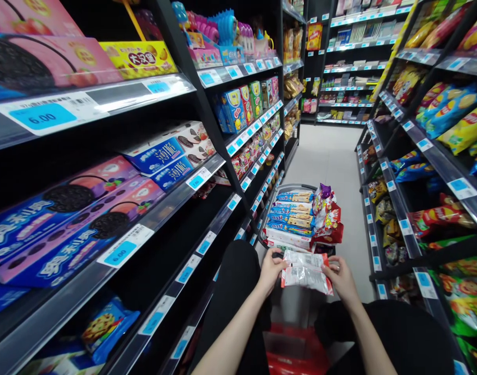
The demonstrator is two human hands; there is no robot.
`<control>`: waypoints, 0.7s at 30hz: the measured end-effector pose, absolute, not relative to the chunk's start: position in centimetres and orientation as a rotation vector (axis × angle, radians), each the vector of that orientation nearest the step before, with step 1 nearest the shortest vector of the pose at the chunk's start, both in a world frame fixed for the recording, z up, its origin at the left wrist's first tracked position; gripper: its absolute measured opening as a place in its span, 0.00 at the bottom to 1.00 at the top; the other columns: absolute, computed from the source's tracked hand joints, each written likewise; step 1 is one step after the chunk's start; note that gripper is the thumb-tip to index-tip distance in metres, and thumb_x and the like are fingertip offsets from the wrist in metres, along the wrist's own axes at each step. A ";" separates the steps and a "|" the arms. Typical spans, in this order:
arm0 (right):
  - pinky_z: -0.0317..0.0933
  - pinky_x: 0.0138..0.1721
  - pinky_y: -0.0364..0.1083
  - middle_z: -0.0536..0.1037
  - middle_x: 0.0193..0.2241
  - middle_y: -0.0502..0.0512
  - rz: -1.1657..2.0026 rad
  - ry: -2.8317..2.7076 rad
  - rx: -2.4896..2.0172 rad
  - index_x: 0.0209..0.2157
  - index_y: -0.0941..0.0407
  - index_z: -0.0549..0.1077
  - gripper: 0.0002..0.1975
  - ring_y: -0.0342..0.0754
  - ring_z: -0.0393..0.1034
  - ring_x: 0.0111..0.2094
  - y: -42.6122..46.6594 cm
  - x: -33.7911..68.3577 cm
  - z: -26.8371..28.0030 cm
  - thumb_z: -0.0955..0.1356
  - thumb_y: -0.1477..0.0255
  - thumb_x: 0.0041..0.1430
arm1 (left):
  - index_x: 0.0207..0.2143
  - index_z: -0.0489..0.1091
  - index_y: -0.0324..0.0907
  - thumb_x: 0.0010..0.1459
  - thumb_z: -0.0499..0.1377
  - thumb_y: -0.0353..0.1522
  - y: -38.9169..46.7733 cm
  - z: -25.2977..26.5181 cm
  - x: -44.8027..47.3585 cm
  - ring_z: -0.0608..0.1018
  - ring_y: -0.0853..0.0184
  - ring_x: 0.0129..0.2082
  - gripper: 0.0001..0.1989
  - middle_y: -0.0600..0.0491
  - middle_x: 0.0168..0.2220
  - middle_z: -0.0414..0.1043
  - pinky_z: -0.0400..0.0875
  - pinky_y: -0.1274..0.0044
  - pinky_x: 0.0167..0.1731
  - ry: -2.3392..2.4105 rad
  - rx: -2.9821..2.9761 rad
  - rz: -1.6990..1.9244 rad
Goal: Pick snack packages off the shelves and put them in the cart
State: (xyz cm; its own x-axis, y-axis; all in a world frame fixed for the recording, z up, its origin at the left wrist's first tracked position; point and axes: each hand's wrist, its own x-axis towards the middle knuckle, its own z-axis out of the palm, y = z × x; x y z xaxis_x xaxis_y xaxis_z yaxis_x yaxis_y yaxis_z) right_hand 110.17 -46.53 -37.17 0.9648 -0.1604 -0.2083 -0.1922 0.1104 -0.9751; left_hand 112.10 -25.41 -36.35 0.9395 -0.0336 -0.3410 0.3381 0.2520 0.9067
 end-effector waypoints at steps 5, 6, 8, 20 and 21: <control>0.60 0.25 0.43 0.74 0.23 0.52 0.155 0.287 -1.283 0.27 0.57 0.71 0.16 0.45 0.67 0.23 -46.6 110.1 -36.1 0.73 0.63 0.36 | 0.30 0.69 0.35 0.38 0.65 0.30 -25.6 -36.1 112.0 0.65 0.78 0.16 0.14 0.56 0.19 0.65 0.58 0.85 0.18 0.248 1.110 -0.385; 0.60 0.26 0.43 0.75 0.24 0.53 0.195 0.293 -1.241 0.25 0.58 0.73 0.14 0.46 0.67 0.24 -46.7 110.0 -35.9 0.73 0.64 0.35 | 0.29 0.71 0.33 0.37 0.65 0.30 -25.5 -35.9 112.0 0.67 0.77 0.18 0.13 0.54 0.21 0.67 0.61 0.84 0.20 0.270 1.087 -0.413; 0.62 0.29 0.44 0.76 0.26 0.56 0.280 0.307 -1.128 0.26 0.59 0.76 0.13 0.48 0.69 0.27 -47.0 109.8 -35.6 0.72 0.67 0.35 | 0.31 0.73 0.30 0.38 0.63 0.27 -25.4 -35.4 112.1 0.70 0.74 0.20 0.13 0.49 0.24 0.70 0.65 0.82 0.22 0.312 1.043 -0.471; 0.65 0.25 0.45 0.77 0.26 0.58 0.370 0.343 -1.173 0.30 0.59 0.76 0.20 0.50 0.72 0.25 -47.2 109.1 -35.1 0.76 0.62 0.34 | 0.30 0.73 0.31 0.40 0.64 0.38 -25.1 -34.8 111.9 0.74 0.66 0.24 0.18 0.46 0.24 0.72 0.68 0.79 0.16 0.141 1.370 -0.482; 0.63 0.20 0.43 0.77 0.24 0.58 0.367 0.341 -1.226 0.29 0.59 0.76 0.20 0.49 0.71 0.22 -47.3 109.1 -35.2 0.75 0.61 0.35 | 0.26 0.72 0.32 0.42 0.63 0.40 -25.0 -34.9 111.9 0.72 0.67 0.21 0.17 0.47 0.22 0.70 0.65 0.80 0.14 0.132 1.424 -0.494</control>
State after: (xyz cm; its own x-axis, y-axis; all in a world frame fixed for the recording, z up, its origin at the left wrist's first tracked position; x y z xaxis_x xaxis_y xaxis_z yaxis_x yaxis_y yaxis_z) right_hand 109.08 -47.27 -35.25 0.8916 0.0883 -0.4440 -0.4493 0.2936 -0.8438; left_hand 111.91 -25.00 -34.89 0.8924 -0.2485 -0.3766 0.4032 0.0646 0.9128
